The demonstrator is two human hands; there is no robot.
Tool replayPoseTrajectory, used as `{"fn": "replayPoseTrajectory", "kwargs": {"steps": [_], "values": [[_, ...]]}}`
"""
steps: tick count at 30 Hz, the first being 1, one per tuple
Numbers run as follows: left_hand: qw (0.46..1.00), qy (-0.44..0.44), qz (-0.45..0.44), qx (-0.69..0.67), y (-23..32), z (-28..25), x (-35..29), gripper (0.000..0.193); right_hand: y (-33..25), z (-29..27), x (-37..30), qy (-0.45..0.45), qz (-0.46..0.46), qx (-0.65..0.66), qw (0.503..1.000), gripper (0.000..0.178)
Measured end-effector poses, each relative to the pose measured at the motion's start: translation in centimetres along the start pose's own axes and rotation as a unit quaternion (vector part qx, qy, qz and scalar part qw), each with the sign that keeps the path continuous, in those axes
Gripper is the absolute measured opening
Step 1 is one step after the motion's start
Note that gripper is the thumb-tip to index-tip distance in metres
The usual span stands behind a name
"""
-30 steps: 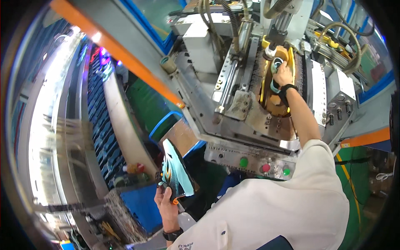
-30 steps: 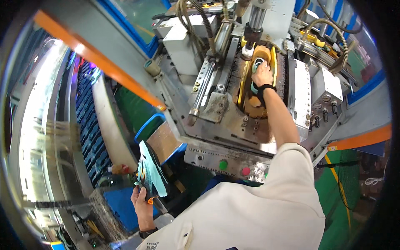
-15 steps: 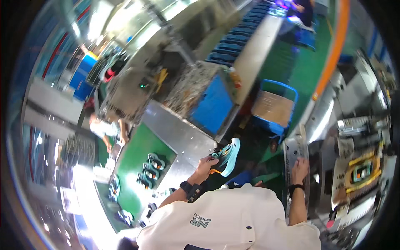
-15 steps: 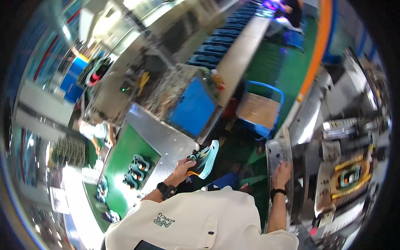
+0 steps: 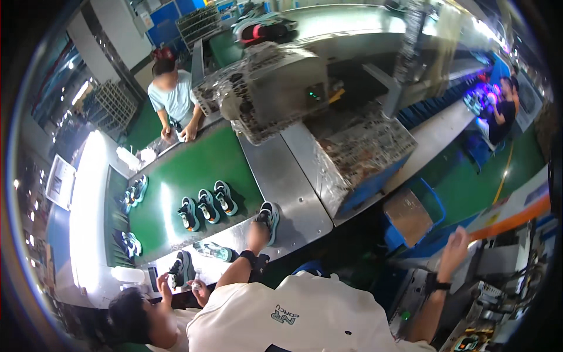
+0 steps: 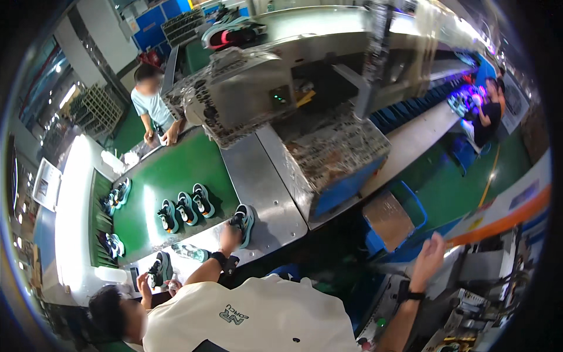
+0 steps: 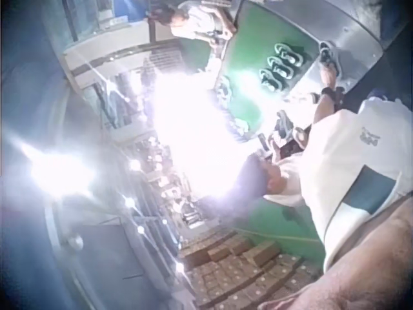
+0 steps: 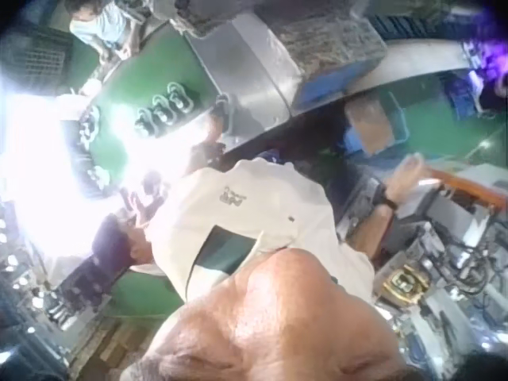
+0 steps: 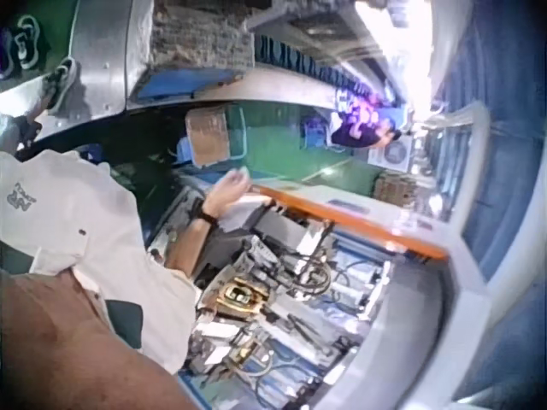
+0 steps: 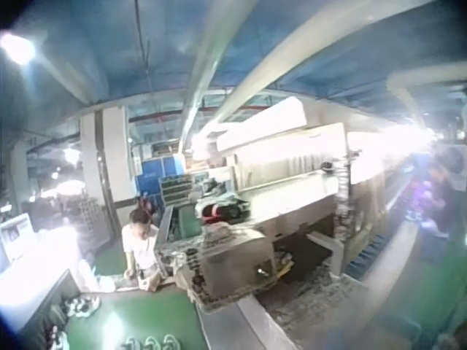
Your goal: Operating a shoe lasting machine and placing finished shoes onto a conveyor belt.
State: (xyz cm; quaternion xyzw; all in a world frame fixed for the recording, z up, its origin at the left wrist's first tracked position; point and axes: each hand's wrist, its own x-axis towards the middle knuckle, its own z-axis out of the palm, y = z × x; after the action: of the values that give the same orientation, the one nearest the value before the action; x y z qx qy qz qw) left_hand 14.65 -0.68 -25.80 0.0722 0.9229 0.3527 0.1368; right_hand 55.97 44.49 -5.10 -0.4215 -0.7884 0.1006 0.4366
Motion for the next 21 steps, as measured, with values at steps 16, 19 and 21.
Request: {"fn": "replayPoseTrajectory", "kwargs": {"steps": [16, 19, 21], "values": [[0.875, 0.136, -0.176, -0.431, -7.4, -1.7, 20.8, 0.062, -59.8, 28.8, 30.1, -0.108, -0.659, 0.081, 0.740, 0.062], [0.911, 0.154, -0.219, -0.315, -9.8, -6.9, 33.4, 0.072, -64.8, 32.4, 30.7, -0.183, -0.716, 0.028, 0.674, 0.068], [0.930, 0.206, -0.215, -0.217, -9.9, -11.6, 39.1, 0.075, -65.4, 36.3, 31.2, -0.221, -0.703, 0.037, 0.675, 0.061]]}}
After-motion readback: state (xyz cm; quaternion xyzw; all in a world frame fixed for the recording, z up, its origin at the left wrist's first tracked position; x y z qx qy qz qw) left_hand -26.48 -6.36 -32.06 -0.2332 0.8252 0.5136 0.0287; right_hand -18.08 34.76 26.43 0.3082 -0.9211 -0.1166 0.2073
